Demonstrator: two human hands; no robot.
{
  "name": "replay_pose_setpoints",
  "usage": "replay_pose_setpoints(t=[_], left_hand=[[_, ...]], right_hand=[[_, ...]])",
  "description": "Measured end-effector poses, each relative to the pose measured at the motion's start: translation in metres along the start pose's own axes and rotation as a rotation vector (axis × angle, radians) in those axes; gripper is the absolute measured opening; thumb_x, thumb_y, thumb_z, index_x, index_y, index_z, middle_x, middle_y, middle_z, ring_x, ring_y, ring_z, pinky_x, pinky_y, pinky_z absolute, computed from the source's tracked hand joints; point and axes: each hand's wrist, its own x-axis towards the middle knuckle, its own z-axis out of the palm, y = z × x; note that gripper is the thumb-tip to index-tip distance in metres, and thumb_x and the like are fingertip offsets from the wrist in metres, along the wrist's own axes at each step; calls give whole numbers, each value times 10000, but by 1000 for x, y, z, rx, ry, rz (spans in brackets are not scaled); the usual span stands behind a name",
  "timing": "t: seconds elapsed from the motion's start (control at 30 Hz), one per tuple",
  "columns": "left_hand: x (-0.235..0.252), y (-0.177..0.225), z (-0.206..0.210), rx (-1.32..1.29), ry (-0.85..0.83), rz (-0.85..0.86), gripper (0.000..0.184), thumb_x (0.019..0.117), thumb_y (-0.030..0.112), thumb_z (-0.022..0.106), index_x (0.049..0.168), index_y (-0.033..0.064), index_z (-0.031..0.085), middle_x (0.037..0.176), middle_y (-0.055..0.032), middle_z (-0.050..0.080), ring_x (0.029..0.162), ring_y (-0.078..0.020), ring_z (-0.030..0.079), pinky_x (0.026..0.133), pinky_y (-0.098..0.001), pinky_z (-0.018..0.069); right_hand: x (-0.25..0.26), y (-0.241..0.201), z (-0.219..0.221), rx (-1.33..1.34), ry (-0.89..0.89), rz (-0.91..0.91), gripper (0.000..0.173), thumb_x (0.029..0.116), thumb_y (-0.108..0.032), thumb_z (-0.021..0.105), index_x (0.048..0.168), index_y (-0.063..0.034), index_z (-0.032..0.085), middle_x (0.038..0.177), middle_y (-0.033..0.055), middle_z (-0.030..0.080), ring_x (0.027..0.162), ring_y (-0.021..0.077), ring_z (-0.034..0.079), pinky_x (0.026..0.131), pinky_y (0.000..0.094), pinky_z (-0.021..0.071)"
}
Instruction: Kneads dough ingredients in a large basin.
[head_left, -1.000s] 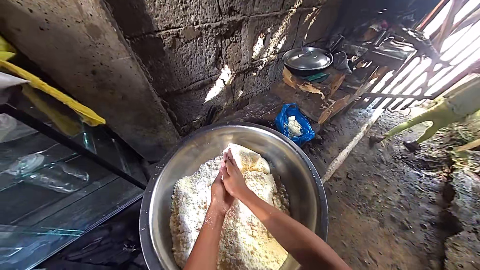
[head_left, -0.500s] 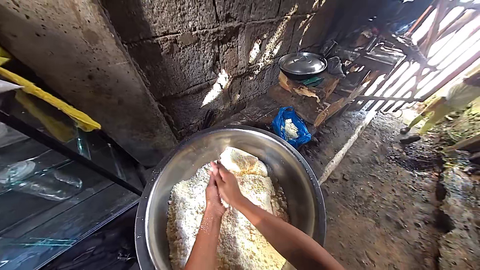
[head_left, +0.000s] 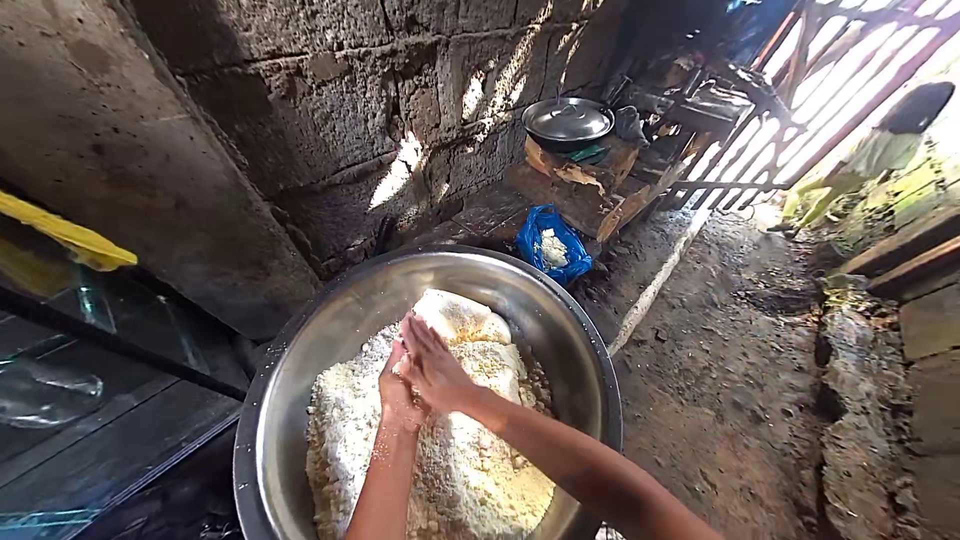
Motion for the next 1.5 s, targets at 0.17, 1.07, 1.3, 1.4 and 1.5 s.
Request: replay_pose_setpoints(t=[0.17, 1.07, 1.3, 1.4, 1.5], left_hand=[[-5, 2, -2, -11, -3, -102, 520, 1111, 366, 138, 1271, 78, 541, 1050, -47, 698, 939, -114, 680, 787, -303, 581], [-9, -7, 16, 210, -2, -341, 278, 1112, 265, 400, 1143, 73, 599, 788, 3, 585, 620, -76, 562, 577, -207, 492], [-12, 6, 12, 200, -54, -176, 218, 1061, 66, 497, 1243, 28, 610, 1123, -85, 728, 834, -82, 703, 729, -202, 567], [-15, 9, 13, 217, -85, -197, 281, 1097, 254, 457, 1208, 52, 619, 761, -6, 637, 426, 10, 406, 391, -130, 349], [-16, 9, 11, 247, -96, -169, 469, 1101, 443, 363, 1048, 74, 647, 535, 83, 386, 377, -2, 311, 371, -146, 309]], right_hand=[[-17, -19, 10, 81, 89, -57, 806, 1074, -532, 166, 1577, 91, 261, 1674, 262, 193, 1579, 382, 132, 1288, 549, 95], [-139, 49, -113, 363, -608, 802, 294, 935, 81, 544, 1206, -11, 615, 1033, 91, 651, 805, 136, 651, 720, 340, 581], [-113, 22, -139, -44, -612, 653, 391, 1083, -334, 490, 925, -16, 653, 786, 67, 580, 697, 150, 549, 689, 379, 469], [-111, 39, -141, -284, -894, 595, 508, 1075, -434, 492, 1107, 42, 667, 1049, 243, 650, 1012, 370, 617, 913, 598, 449], [-137, 48, -114, -334, -1001, 696, 669, 1009, -551, 560, 1332, 34, 585, 1284, 320, 606, 1218, 480, 583, 1021, 699, 420]])
